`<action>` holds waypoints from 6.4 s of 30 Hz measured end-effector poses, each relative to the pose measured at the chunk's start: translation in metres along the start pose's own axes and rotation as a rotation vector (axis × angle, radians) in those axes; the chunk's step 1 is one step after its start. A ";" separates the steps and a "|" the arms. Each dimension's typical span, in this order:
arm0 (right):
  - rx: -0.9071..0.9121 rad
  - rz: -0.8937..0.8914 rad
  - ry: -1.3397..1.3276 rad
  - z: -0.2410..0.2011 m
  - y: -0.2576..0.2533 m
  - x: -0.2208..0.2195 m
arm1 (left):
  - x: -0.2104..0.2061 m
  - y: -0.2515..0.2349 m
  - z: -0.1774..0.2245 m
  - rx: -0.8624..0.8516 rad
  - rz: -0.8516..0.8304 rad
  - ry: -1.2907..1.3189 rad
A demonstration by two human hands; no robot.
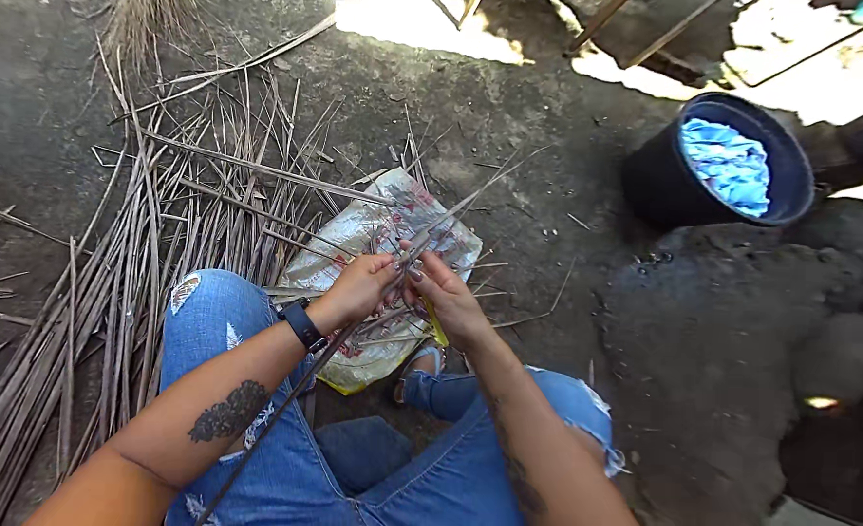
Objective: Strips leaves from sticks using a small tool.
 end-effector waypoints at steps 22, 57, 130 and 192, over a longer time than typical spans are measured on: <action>0.144 0.072 0.323 -0.005 -0.001 0.022 | -0.009 0.005 -0.014 0.285 -0.109 0.613; 0.154 -0.054 0.237 -0.012 -0.002 0.019 | -0.017 0.006 -0.010 0.275 -0.228 0.723; 0.024 0.121 -0.117 0.001 -0.005 0.027 | -0.018 -0.002 -0.018 0.070 -0.161 0.258; 0.489 0.289 0.735 -0.029 0.006 0.028 | -0.015 0.003 -0.002 0.193 -0.197 0.615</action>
Point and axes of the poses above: each hand's wrist, its own y-axis away from the middle knuckle, its own x-axis out of the back of the hand, z = x × y, the point moved 7 cm from there along -y, towards the middle knuckle, and after that the axes turned 13 degrees about y, right-handed, at the moved point
